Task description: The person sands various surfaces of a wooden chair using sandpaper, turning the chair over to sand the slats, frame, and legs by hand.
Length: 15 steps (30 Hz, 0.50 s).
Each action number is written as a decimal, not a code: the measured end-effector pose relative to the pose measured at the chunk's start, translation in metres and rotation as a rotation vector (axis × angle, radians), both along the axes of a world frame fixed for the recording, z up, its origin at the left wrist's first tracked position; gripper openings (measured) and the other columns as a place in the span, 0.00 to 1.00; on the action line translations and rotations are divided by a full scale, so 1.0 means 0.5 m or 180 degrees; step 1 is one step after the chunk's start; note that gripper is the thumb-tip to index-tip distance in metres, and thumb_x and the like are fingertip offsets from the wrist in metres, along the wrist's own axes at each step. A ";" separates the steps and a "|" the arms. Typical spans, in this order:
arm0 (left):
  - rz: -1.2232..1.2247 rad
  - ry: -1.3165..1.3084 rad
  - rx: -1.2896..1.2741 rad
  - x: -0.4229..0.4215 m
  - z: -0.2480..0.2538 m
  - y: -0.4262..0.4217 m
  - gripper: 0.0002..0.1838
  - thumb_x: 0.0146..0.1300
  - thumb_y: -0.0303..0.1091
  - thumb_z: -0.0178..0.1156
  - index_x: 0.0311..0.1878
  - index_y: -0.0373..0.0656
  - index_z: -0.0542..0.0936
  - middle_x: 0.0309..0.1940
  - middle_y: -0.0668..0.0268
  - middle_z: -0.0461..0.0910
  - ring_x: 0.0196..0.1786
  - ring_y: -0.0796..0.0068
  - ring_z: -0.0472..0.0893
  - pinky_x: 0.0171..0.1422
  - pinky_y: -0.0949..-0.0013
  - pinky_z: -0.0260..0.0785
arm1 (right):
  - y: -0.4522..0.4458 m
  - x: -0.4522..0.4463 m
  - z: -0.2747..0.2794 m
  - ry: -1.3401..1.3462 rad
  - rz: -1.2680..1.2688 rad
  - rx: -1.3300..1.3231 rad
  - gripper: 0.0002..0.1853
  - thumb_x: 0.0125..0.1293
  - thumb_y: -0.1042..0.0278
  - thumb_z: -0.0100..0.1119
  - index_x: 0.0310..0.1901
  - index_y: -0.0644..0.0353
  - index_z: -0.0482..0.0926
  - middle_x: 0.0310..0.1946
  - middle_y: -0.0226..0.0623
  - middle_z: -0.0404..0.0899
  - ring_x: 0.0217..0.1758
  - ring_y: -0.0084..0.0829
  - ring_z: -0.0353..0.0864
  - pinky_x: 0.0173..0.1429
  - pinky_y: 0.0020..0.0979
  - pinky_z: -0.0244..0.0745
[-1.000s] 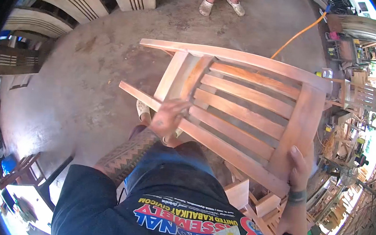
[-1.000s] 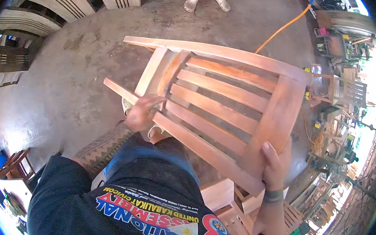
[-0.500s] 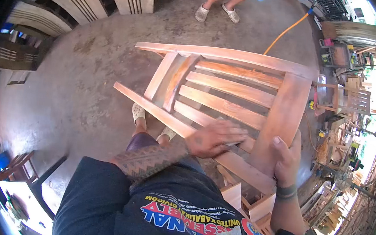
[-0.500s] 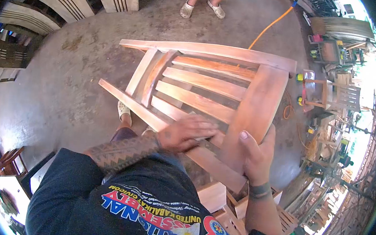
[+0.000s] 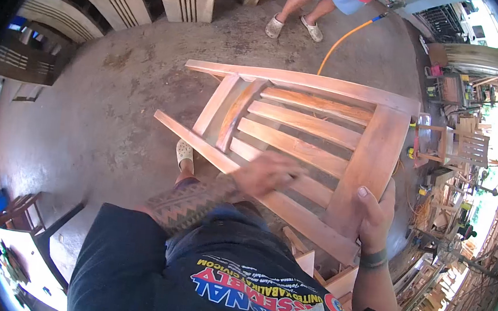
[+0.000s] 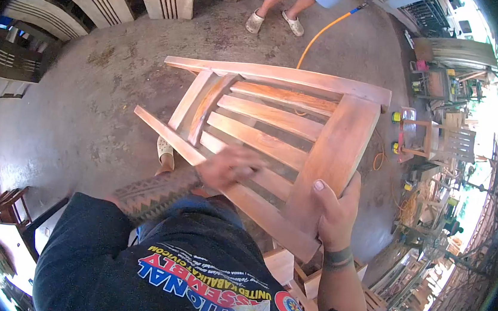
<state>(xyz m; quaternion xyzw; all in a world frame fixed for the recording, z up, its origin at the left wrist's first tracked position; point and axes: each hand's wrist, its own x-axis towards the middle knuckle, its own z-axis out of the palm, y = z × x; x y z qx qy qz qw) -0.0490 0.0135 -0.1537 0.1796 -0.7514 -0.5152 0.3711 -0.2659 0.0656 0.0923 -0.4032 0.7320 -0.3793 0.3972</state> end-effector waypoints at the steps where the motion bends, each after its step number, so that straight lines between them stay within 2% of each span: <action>1: -0.0041 -0.0141 0.0192 0.035 -0.067 -0.011 0.23 0.80 0.44 0.59 0.71 0.46 0.82 0.65 0.54 0.86 0.64 0.49 0.85 0.71 0.47 0.76 | 0.000 0.002 0.005 0.0051 0.0004 0.0000 0.36 0.68 0.58 0.69 0.72 0.69 0.70 0.63 0.48 0.81 0.64 0.37 0.82 0.70 0.39 0.77; 3: 0.0419 -0.0478 0.0683 0.096 -0.222 -0.015 0.19 0.82 0.44 0.59 0.66 0.44 0.86 0.62 0.54 0.88 0.64 0.47 0.85 0.71 0.48 0.77 | 0.003 -0.005 0.002 0.0180 0.0054 -0.0027 0.36 0.68 0.58 0.69 0.72 0.69 0.70 0.63 0.48 0.81 0.64 0.37 0.82 0.70 0.39 0.77; 6: 0.0207 -0.0901 0.0643 0.157 -0.211 -0.072 0.15 0.82 0.40 0.60 0.58 0.40 0.86 0.54 0.51 0.87 0.61 0.49 0.85 0.68 0.52 0.77 | 0.002 -0.015 -0.008 0.0171 0.0089 0.0016 0.36 0.68 0.59 0.69 0.72 0.69 0.69 0.63 0.47 0.81 0.64 0.37 0.82 0.70 0.38 0.77; 9: -0.0033 -0.1222 0.0746 0.106 -0.164 -0.064 0.17 0.83 0.42 0.59 0.58 0.38 0.86 0.55 0.51 0.86 0.65 0.52 0.84 0.70 0.52 0.76 | 0.006 -0.009 -0.006 0.0069 0.0064 0.0069 0.36 0.68 0.59 0.70 0.72 0.69 0.69 0.63 0.47 0.82 0.63 0.37 0.83 0.70 0.38 0.77; 12: -0.0096 0.0333 0.0756 0.073 -0.268 -0.024 0.19 0.85 0.44 0.57 0.61 0.37 0.85 0.60 0.51 0.84 0.69 0.53 0.82 0.75 0.54 0.74 | 0.001 -0.004 -0.005 0.0022 -0.0031 0.0049 0.36 0.68 0.60 0.70 0.72 0.69 0.69 0.63 0.46 0.82 0.63 0.36 0.83 0.69 0.38 0.77; 13: -0.0210 -0.0769 0.0807 0.112 -0.208 -0.055 0.21 0.87 0.45 0.54 0.65 0.37 0.84 0.65 0.50 0.83 0.72 0.54 0.79 0.80 0.54 0.71 | 0.003 -0.002 -0.005 -0.0010 -0.0051 0.0054 0.36 0.68 0.59 0.70 0.72 0.69 0.69 0.63 0.46 0.82 0.63 0.36 0.82 0.69 0.38 0.77; 15: -0.0390 -0.0937 0.1092 0.160 -0.217 -0.078 0.22 0.88 0.46 0.53 0.68 0.38 0.82 0.66 0.49 0.82 0.73 0.52 0.79 0.82 0.54 0.69 | 0.002 -0.014 -0.017 -0.0018 -0.0004 -0.0001 0.36 0.68 0.60 0.70 0.72 0.69 0.69 0.63 0.46 0.82 0.64 0.36 0.82 0.70 0.39 0.77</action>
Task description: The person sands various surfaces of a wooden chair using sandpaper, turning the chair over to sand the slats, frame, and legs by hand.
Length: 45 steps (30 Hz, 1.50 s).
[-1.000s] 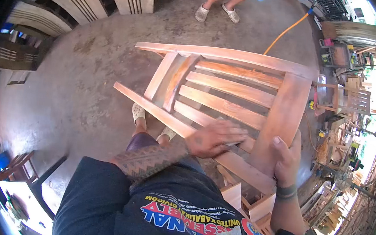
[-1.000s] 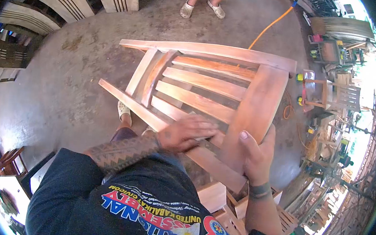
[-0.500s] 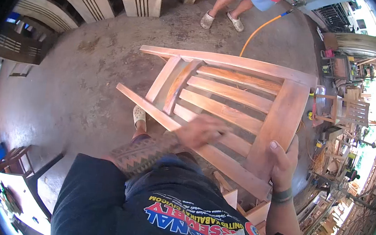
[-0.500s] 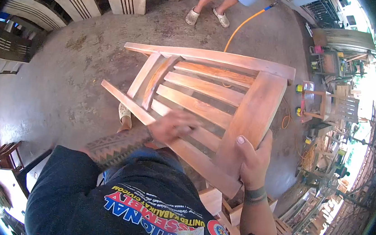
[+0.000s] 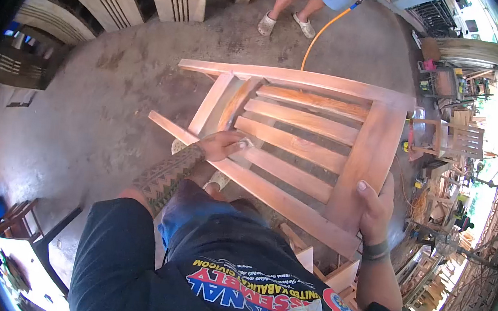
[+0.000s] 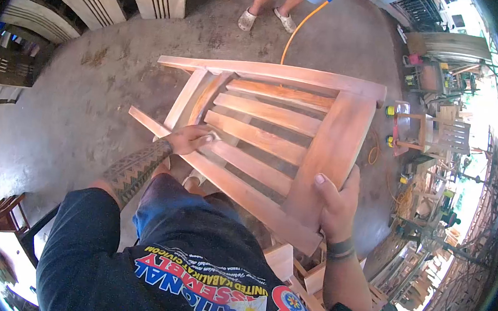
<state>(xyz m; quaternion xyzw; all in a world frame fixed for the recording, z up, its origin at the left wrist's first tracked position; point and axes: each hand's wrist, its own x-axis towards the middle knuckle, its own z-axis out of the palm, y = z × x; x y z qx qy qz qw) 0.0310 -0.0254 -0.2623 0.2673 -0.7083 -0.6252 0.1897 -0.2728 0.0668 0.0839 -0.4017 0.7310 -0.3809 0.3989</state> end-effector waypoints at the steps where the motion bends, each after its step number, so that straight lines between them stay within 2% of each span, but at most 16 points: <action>1: -0.0103 -0.0072 0.0159 0.005 0.014 -0.009 0.23 0.89 0.46 0.52 0.69 0.38 0.82 0.67 0.49 0.81 0.74 0.51 0.78 0.82 0.54 0.69 | 0.004 -0.007 -0.003 0.0003 0.0002 -0.0018 0.36 0.68 0.60 0.70 0.72 0.69 0.69 0.63 0.47 0.81 0.64 0.36 0.82 0.70 0.39 0.77; 3: -0.0056 -0.0095 -0.0339 -0.029 0.039 0.017 0.21 0.88 0.43 0.52 0.71 0.40 0.81 0.69 0.48 0.81 0.75 0.48 0.78 0.82 0.51 0.68 | 0.007 -0.015 -0.001 0.0110 0.0019 0.0022 0.36 0.68 0.61 0.69 0.72 0.69 0.69 0.63 0.46 0.81 0.64 0.36 0.82 0.70 0.39 0.77; 6: -0.0151 0.0047 -0.0738 -0.053 0.193 0.023 0.19 0.86 0.41 0.55 0.71 0.45 0.82 0.68 0.49 0.80 0.74 0.47 0.78 0.81 0.50 0.70 | 0.007 -0.011 -0.010 -0.0008 -0.0031 0.0000 0.34 0.68 0.61 0.68 0.72 0.69 0.70 0.62 0.46 0.81 0.64 0.36 0.82 0.70 0.39 0.76; 9: 0.0062 -0.0072 -0.0544 -0.009 0.087 0.015 0.20 0.85 0.39 0.56 0.73 0.45 0.82 0.68 0.49 0.80 0.74 0.47 0.78 0.79 0.51 0.72 | 0.006 -0.007 -0.009 -0.0006 -0.0043 -0.0035 0.33 0.69 0.61 0.68 0.71 0.68 0.71 0.62 0.45 0.81 0.64 0.36 0.82 0.70 0.39 0.76; 10: 0.0033 -0.0356 -0.0799 0.005 0.089 -0.005 0.19 0.85 0.38 0.57 0.72 0.44 0.82 0.68 0.49 0.81 0.73 0.48 0.79 0.77 0.53 0.74 | 0.006 -0.008 -0.008 0.0032 -0.0046 -0.0060 0.33 0.69 0.61 0.68 0.71 0.68 0.71 0.62 0.45 0.82 0.64 0.36 0.82 0.70 0.39 0.76; 13: 0.0075 -0.0171 -0.0276 -0.023 0.126 0.020 0.20 0.87 0.44 0.53 0.71 0.49 0.83 0.70 0.53 0.79 0.75 0.50 0.77 0.83 0.52 0.70 | 0.008 -0.019 -0.015 0.0047 0.0027 -0.0117 0.32 0.69 0.60 0.68 0.70 0.68 0.72 0.62 0.45 0.82 0.63 0.36 0.82 0.69 0.38 0.77; 17: -0.0078 -0.0281 -0.0308 -0.043 0.093 0.026 0.22 0.87 0.47 0.52 0.73 0.48 0.82 0.73 0.53 0.78 0.78 0.51 0.76 0.83 0.52 0.69 | 0.008 -0.010 -0.007 0.0029 -0.0036 0.0032 0.33 0.69 0.60 0.68 0.70 0.68 0.71 0.62 0.46 0.81 0.63 0.36 0.82 0.67 0.38 0.79; 21: 0.0019 -0.0609 -0.0107 -0.019 0.071 0.004 0.23 0.88 0.47 0.52 0.68 0.39 0.84 0.71 0.49 0.80 0.76 0.49 0.77 0.83 0.52 0.69 | 0.002 -0.008 -0.009 -0.0067 -0.0092 -0.0064 0.33 0.69 0.62 0.69 0.71 0.68 0.71 0.62 0.46 0.81 0.63 0.36 0.82 0.68 0.38 0.79; 24: -0.0235 0.0607 -0.0848 -0.145 0.194 0.061 0.22 0.80 0.36 0.59 0.73 0.45 0.81 0.75 0.55 0.79 0.78 0.48 0.75 0.84 0.46 0.66 | 0.011 -0.022 -0.008 -0.0004 -0.0108 0.0003 0.33 0.68 0.63 0.70 0.71 0.68 0.70 0.63 0.46 0.81 0.64 0.36 0.82 0.70 0.38 0.78; 26: 0.0105 0.1146 -0.1331 -0.208 0.305 0.109 0.27 0.72 0.29 0.63 0.74 0.46 0.81 0.77 0.56 0.78 0.78 0.49 0.76 0.83 0.43 0.65 | 0.012 -0.019 -0.015 -0.0112 -0.0106 -0.0016 0.34 0.68 0.62 0.70 0.71 0.69 0.70 0.63 0.47 0.81 0.64 0.36 0.82 0.71 0.39 0.77; 29: 0.0374 0.0984 -0.1487 -0.212 0.333 0.129 0.25 0.70 0.26 0.63 0.69 0.46 0.83 0.78 0.57 0.77 0.78 0.50 0.77 0.82 0.43 0.65 | 0.004 -0.018 -0.012 -0.0258 -0.0086 -0.0070 0.35 0.68 0.61 0.71 0.71 0.70 0.70 0.64 0.47 0.81 0.65 0.37 0.82 0.71 0.39 0.76; 33: 0.0951 0.0629 -0.0808 -0.111 0.105 0.128 0.23 0.69 0.25 0.62 0.67 0.45 0.84 0.77 0.56 0.78 0.79 0.48 0.75 0.84 0.42 0.62 | 0.008 -0.021 -0.010 -0.0133 -0.0071 -0.0076 0.35 0.68 0.60 0.70 0.71 0.70 0.70 0.64 0.48 0.81 0.65 0.36 0.82 0.71 0.39 0.76; 36: 0.0527 0.0732 -0.1362 -0.151 0.192 0.123 0.25 0.70 0.26 0.63 0.71 0.44 0.82 0.77 0.55 0.78 0.80 0.46 0.73 0.84 0.41 0.63 | 0.006 -0.021 -0.022 -0.0233 -0.0058 -0.0161 0.34 0.69 0.60 0.70 0.71 0.70 0.71 0.63 0.47 0.82 0.64 0.36 0.82 0.70 0.39 0.77; 39: 0.0357 0.1017 -0.1411 -0.237 0.351 0.143 0.26 0.72 0.29 0.63 0.73 0.45 0.81 0.77 0.54 0.77 0.81 0.45 0.71 0.85 0.41 0.62 | 0.011 -0.018 -0.004 -0.0089 -0.0019 -0.0034 0.34 0.69 0.60 0.70 0.70 0.70 0.71 0.62 0.46 0.82 0.63 0.35 0.83 0.69 0.39 0.78; 41: 0.0474 0.0880 -0.1447 -0.208 0.316 0.141 0.29 0.71 0.30 0.63 0.76 0.43 0.79 0.76 0.54 0.78 0.80 0.44 0.71 0.87 0.41 0.61 | 0.003 -0.023 0.005 0.0046 0.0034 -0.0002 0.34 0.68 0.61 0.70 0.70 0.70 0.71 0.62 0.46 0.82 0.62 0.35 0.83 0.68 0.39 0.79; 45: 0.0584 0.0151 -0.1571 -0.091 0.063 0.136 0.31 0.69 0.29 0.64 0.76 0.44 0.79 0.75 0.54 0.79 0.80 0.45 0.72 0.87 0.41 0.60 | 0.013 -0.020 -0.014 -0.0050 -0.0041 -0.0110 0.34 0.68 0.62 0.70 0.71 0.69 0.70 0.61 0.45 0.82 0.61 0.35 0.83 0.66 0.38 0.79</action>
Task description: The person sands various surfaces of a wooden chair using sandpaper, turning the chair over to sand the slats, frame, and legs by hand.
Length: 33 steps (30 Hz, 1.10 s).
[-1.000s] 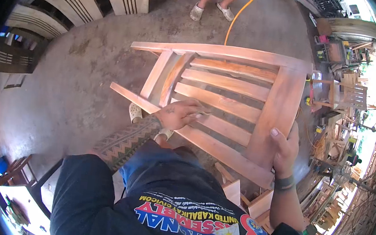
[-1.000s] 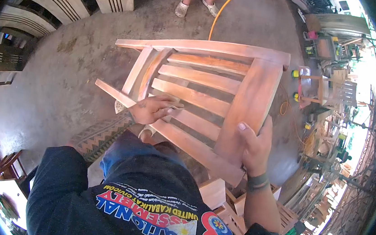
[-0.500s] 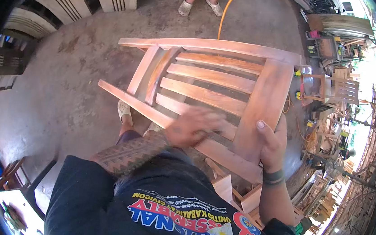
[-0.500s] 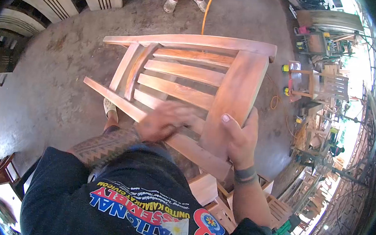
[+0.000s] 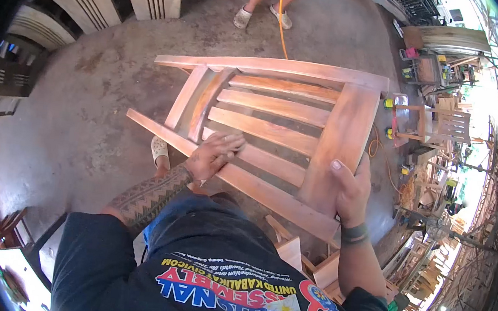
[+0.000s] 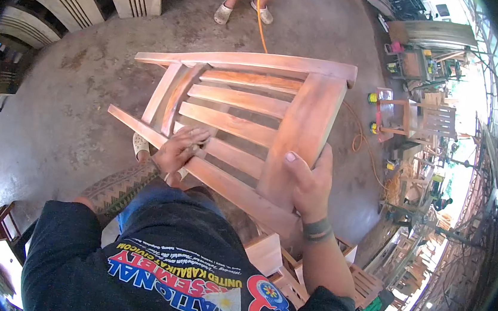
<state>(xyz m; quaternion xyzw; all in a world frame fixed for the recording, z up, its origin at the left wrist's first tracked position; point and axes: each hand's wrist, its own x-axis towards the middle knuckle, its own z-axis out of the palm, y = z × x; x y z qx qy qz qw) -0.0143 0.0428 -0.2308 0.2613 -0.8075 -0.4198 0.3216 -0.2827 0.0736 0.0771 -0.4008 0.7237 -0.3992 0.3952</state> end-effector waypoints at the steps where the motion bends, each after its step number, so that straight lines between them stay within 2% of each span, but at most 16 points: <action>1: -0.0019 0.0486 0.0754 -0.025 0.010 0.013 0.30 0.70 0.29 0.64 0.76 0.44 0.79 0.77 0.55 0.78 0.81 0.45 0.71 0.88 0.41 0.59 | -0.003 0.002 0.002 -0.0047 -0.0003 -0.0014 0.34 0.68 0.62 0.70 0.71 0.69 0.70 0.61 0.45 0.82 0.61 0.34 0.83 0.66 0.38 0.79; 2: 0.0013 0.1037 0.1478 -0.051 0.021 0.027 0.30 0.70 0.29 0.64 0.76 0.45 0.79 0.78 0.55 0.77 0.81 0.45 0.70 0.88 0.41 0.58 | -0.009 0.002 0.003 -0.0077 -0.0012 -0.0046 0.34 0.68 0.62 0.70 0.71 0.69 0.70 0.61 0.45 0.82 0.61 0.35 0.83 0.66 0.37 0.79; 4: -0.0263 0.1693 0.1567 -0.149 0.193 0.049 0.26 0.74 0.31 0.62 0.75 0.46 0.80 0.80 0.56 0.75 0.83 0.46 0.69 0.89 0.41 0.54 | 0.000 0.002 0.001 -0.0172 -0.0030 -0.0023 0.34 0.68 0.61 0.70 0.71 0.69 0.70 0.61 0.45 0.82 0.60 0.35 0.83 0.66 0.37 0.79; 5: -0.0506 0.1034 0.0125 -0.145 0.259 0.028 0.24 0.77 0.34 0.60 0.74 0.45 0.81 0.80 0.57 0.75 0.84 0.47 0.68 0.90 0.41 0.53 | 0.007 0.001 -0.003 -0.0191 -0.0042 -0.0018 0.34 0.68 0.61 0.70 0.71 0.69 0.70 0.61 0.45 0.82 0.60 0.35 0.83 0.67 0.37 0.79; 8: -0.0544 0.0789 0.0308 -0.099 0.195 0.011 0.23 0.83 0.40 0.56 0.76 0.47 0.80 0.78 0.56 0.77 0.83 0.49 0.70 0.89 0.42 0.53 | -0.004 -0.006 -0.006 -0.0104 0.0050 -0.0066 0.34 0.69 0.61 0.69 0.71 0.69 0.70 0.61 0.45 0.82 0.61 0.35 0.83 0.67 0.37 0.78; 9: -0.0413 0.0996 0.0317 -0.078 0.107 -0.004 0.24 0.85 0.47 0.54 0.74 0.45 0.81 0.79 0.56 0.76 0.82 0.49 0.71 0.88 0.43 0.58 | -0.001 -0.012 -0.007 0.0004 0.0079 -0.0047 0.34 0.69 0.61 0.69 0.71 0.69 0.70 0.61 0.45 0.82 0.61 0.35 0.83 0.68 0.37 0.78; 12: 0.0287 0.0231 0.1373 0.042 -0.011 -0.040 0.25 0.87 0.47 0.50 0.77 0.45 0.79 0.75 0.52 0.79 0.80 0.52 0.74 0.89 0.49 0.58 | 0.002 -0.007 -0.004 -0.0077 0.0097 -0.0014 0.34 0.69 0.60 0.69 0.71 0.69 0.70 0.62 0.45 0.81 0.62 0.34 0.82 0.68 0.37 0.77; 14: 0.0215 0.0180 0.2061 0.036 0.011 -0.050 0.26 0.87 0.46 0.50 0.78 0.45 0.78 0.72 0.50 0.81 0.78 0.49 0.75 0.86 0.48 0.62 | -0.001 -0.005 0.000 -0.0158 0.0109 -0.0061 0.34 0.69 0.60 0.69 0.71 0.69 0.70 0.63 0.45 0.81 0.63 0.34 0.81 0.69 0.37 0.77; 15: 0.0035 0.0254 0.1650 0.012 0.033 -0.051 0.25 0.87 0.46 0.50 0.78 0.46 0.78 0.73 0.50 0.80 0.77 0.49 0.75 0.86 0.47 0.62 | -0.004 -0.006 -0.001 -0.0144 0.0123 -0.0090 0.34 0.69 0.61 0.69 0.71 0.69 0.70 0.63 0.45 0.81 0.64 0.34 0.81 0.69 0.37 0.77; 17: -0.0331 0.0389 0.0902 -0.037 0.145 -0.030 0.25 0.87 0.46 0.51 0.79 0.47 0.78 0.74 0.51 0.79 0.77 0.50 0.75 0.85 0.45 0.61 | 0.008 -0.003 0.001 -0.0112 0.0104 -0.0059 0.34 0.69 0.61 0.68 0.72 0.69 0.70 0.63 0.45 0.81 0.64 0.34 0.81 0.70 0.37 0.76; 20: -0.0472 0.0941 0.0414 -0.040 0.103 -0.038 0.25 0.88 0.47 0.50 0.77 0.46 0.79 0.74 0.52 0.79 0.75 0.48 0.76 0.86 0.44 0.59 | -0.004 0.004 0.003 -0.0084 0.0117 -0.0076 0.33 0.70 0.62 0.68 0.72 0.69 0.70 0.63 0.45 0.81 0.64 0.34 0.81 0.70 0.37 0.76; 24: -0.0028 0.0284 0.1404 0.047 -0.077 -0.077 0.23 0.88 0.46 0.49 0.75 0.46 0.80 0.68 0.52 0.82 0.72 0.46 0.77 0.82 0.48 0.64 | -0.001 0.001 0.002 0.0001 0.0070 -0.0044 0.33 0.70 0.62 0.67 0.72 0.69 0.70 0.63 0.45 0.81 0.64 0.35 0.82 0.70 0.37 0.76; 27: 0.0087 -0.0234 0.1075 0.007 -0.066 -0.058 0.22 0.88 0.45 0.50 0.75 0.47 0.81 0.64 0.52 0.82 0.70 0.46 0.78 0.79 0.50 0.68 | 0.002 -0.003 0.003 0.0096 0.0103 -0.0022 0.33 0.70 0.62 0.67 0.72 0.69 0.71 0.63 0.45 0.81 0.63 0.35 0.82 0.70 0.37 0.76; 30: -0.0170 0.0305 0.0588 -0.016 0.089 -0.050 0.22 0.88 0.45 0.51 0.74 0.47 0.81 0.64 0.51 0.82 0.68 0.46 0.80 0.77 0.49 0.72 | -0.001 -0.009 -0.006 -0.0050 0.0095 -0.0058 0.33 0.70 0.62 0.67 0.72 0.69 0.71 0.63 0.45 0.81 0.64 0.35 0.82 0.70 0.37 0.76; 31: -0.0271 0.0406 0.0671 -0.016 0.058 -0.052 0.21 0.87 0.43 0.53 0.74 0.50 0.81 0.66 0.51 0.80 0.68 0.46 0.80 0.77 0.49 0.72 | 0.005 -0.012 -0.006 -0.0124 0.0078 -0.0054 0.33 0.70 0.62 0.67 0.72 0.69 0.71 0.63 0.45 0.81 0.64 0.35 0.82 0.70 0.37 0.76; 33: 0.0049 0.0136 0.0535 0.006 0.002 -0.054 0.21 0.85 0.45 0.55 0.73 0.55 0.83 0.64 0.53 0.81 0.68 0.48 0.80 0.76 0.48 0.71 | 0.006 -0.014 -0.003 -0.0156 0.0036 0.0014 0.33 0.70 0.62 0.68 0.72 0.68 0.70 0.63 0.45 0.81 0.64 0.35 0.81 0.71 0.37 0.76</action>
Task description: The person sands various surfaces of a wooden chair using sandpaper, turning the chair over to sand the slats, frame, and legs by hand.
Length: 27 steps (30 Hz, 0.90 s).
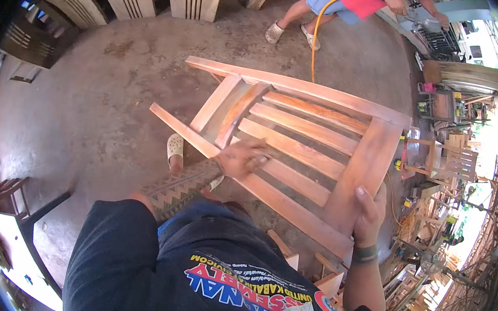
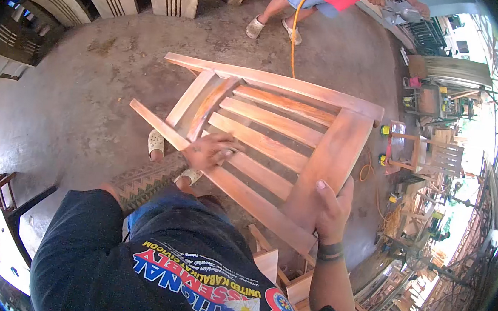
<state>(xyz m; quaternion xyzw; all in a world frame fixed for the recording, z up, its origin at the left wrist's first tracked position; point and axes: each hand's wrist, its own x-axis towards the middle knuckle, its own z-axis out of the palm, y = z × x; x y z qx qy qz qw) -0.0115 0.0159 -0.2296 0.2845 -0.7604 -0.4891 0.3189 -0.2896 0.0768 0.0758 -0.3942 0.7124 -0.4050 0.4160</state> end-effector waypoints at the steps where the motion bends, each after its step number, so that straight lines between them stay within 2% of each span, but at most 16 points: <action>1: 0.0154 -0.0148 -0.0076 0.015 -0.017 -0.007 0.21 0.84 0.47 0.56 0.73 0.57 0.83 0.63 0.54 0.82 0.68 0.49 0.81 0.76 0.47 0.70 | -0.002 0.001 0.001 -0.0015 -0.0016 0.0022 0.34 0.70 0.62 0.68 0.72 0.68 0.70 0.63 0.45 0.81 0.64 0.35 0.81 0.71 0.37 0.76; 2: 0.0016 -0.0694 0.0444 0.043 0.012 -0.019 0.20 0.83 0.49 0.56 0.71 0.60 0.85 0.61 0.54 0.81 0.65 0.50 0.81 0.73 0.47 0.71 | -0.003 0.003 0.001 -0.0004 -0.0001 -0.0006 0.34 0.70 0.62 0.68 0.72 0.68 0.70 0.64 0.45 0.80 0.64 0.36 0.81 0.71 0.37 0.76; 5: 0.0090 -0.1296 -0.0146 0.077 0.000 -0.035 0.21 0.83 0.52 0.54 0.69 0.59 0.86 0.58 0.55 0.80 0.63 0.52 0.82 0.72 0.46 0.71 | -0.003 0.010 0.002 0.0003 0.0005 -0.0051 0.34 0.70 0.61 0.68 0.73 0.69 0.69 0.64 0.45 0.80 0.65 0.36 0.81 0.71 0.37 0.75; 6: 0.0093 -0.1563 -0.0051 0.074 0.003 -0.028 0.23 0.84 0.54 0.51 0.68 0.57 0.87 0.57 0.57 0.79 0.61 0.53 0.82 0.72 0.45 0.69 | -0.002 0.010 0.002 0.0003 -0.0007 -0.0056 0.34 0.70 0.62 0.68 0.73 0.69 0.69 0.64 0.45 0.80 0.65 0.36 0.81 0.71 0.37 0.75; 9: 0.0228 -0.1650 0.0698 0.037 0.055 -0.011 0.24 0.84 0.55 0.51 0.68 0.58 0.87 0.59 0.58 0.78 0.66 0.56 0.79 0.74 0.44 0.65 | -0.002 0.008 -0.003 -0.0055 -0.0023 -0.0090 0.34 0.70 0.61 0.68 0.72 0.69 0.70 0.63 0.45 0.80 0.65 0.36 0.81 0.71 0.37 0.75; 12: 0.0229 -0.1407 0.0556 0.059 -0.063 -0.019 0.24 0.84 0.57 0.50 0.69 0.60 0.87 0.61 0.58 0.78 0.69 0.55 0.77 0.73 0.40 0.64 | 0.004 -0.002 -0.006 -0.0034 -0.0002 -0.0024 0.34 0.70 0.62 0.68 0.72 0.69 0.69 0.63 0.45 0.81 0.64 0.35 0.81 0.70 0.37 0.76; 15: 0.0232 -0.1373 0.0767 0.042 -0.041 -0.026 0.22 0.84 0.53 0.54 0.68 0.56 0.88 0.59 0.55 0.79 0.67 0.55 0.79 0.71 0.50 0.64 | -0.006 -0.002 -0.004 0.0058 0.0025 -0.0097 0.33 0.70 0.62 0.68 0.72 0.68 0.70 0.62 0.45 0.81 0.63 0.35 0.82 0.70 0.37 0.77; 16: 0.0220 -0.1115 0.0382 0.025 -0.052 -0.016 0.22 0.84 0.53 0.54 0.70 0.59 0.86 0.61 0.56 0.80 0.69 0.53 0.79 0.73 0.47 0.65 | -0.002 0.001 -0.005 0.0087 0.0014 -0.0107 0.33 0.69 0.62 0.68 0.72 0.68 0.70 0.62 0.45 0.81 0.63 0.35 0.82 0.69 0.37 0.77; 19: -0.0156 -0.0948 0.0311 -0.010 0.034 -0.014 0.24 0.85 0.56 0.51 0.71 0.59 0.85 0.69 0.56 0.79 0.73 0.55 0.77 0.78 0.41 0.59 | -0.002 0.004 -0.007 -0.0039 -0.0021 -0.0121 0.33 0.69 0.63 0.69 0.71 0.68 0.70 0.62 0.45 0.82 0.62 0.35 0.82 0.69 0.37 0.77; 20: -0.0184 -0.0946 -0.0250 -0.006 0.004 -0.024 0.21 0.84 0.49 0.55 0.73 0.62 0.83 0.63 0.62 0.82 0.66 0.55 0.82 0.76 0.47 0.66 | 0.002 0.005 -0.009 -0.0064 -0.0052 -0.0087 0.33 0.69 0.63 0.69 0.71 0.68 0.71 0.61 0.44 0.82 0.62 0.35 0.82 0.69 0.37 0.78; 23: -0.0180 -0.0749 -0.0287 -0.049 0.031 -0.013 0.20 0.81 0.45 0.58 0.71 0.61 0.83 0.61 0.63 0.84 0.66 0.58 0.82 0.75 0.48 0.67 | -0.009 -0.005 -0.009 -0.0053 -0.0060 -0.0107 0.32 0.69 0.63 0.69 0.70 0.68 0.71 0.61 0.44 0.82 0.62 0.35 0.82 0.68 0.37 0.78; 24: -0.0319 -0.0313 -0.0473 -0.078 0.046 -0.003 0.24 0.75 0.40 0.63 0.72 0.55 0.82 0.58 0.62 0.86 0.65 0.59 0.82 0.74 0.49 0.68 | -0.007 -0.009 -0.015 -0.0036 -0.0037 -0.0132 0.32 0.69 0.63 0.69 0.70 0.68 0.71 0.61 0.44 0.82 0.62 0.35 0.82 0.68 0.37 0.78; 26: -0.0598 0.0268 0.0009 -0.118 0.198 0.021 0.27 0.71 0.34 0.66 0.74 0.49 0.81 0.58 0.61 0.86 0.65 0.58 0.82 0.74 0.50 0.69 | 0.005 -0.008 -0.015 -0.0059 -0.0045 -0.0081 0.32 0.69 0.63 0.69 0.70 0.69 0.71 0.61 0.44 0.82 0.62 0.35 0.82 0.68 0.37 0.78; 27: -0.0485 0.0387 -0.0216 -0.163 0.219 0.043 0.28 0.71 0.32 0.65 0.75 0.49 0.80 0.61 0.61 0.86 0.66 0.57 0.82 0.75 0.49 0.68 | 0.003 -0.002 -0.008 -0.0096 -0.0063 -0.0045 0.32 0.69 0.62 0.69 0.70 0.69 0.71 0.61 0.44 0.82 0.62 0.35 0.82 0.69 0.37 0.77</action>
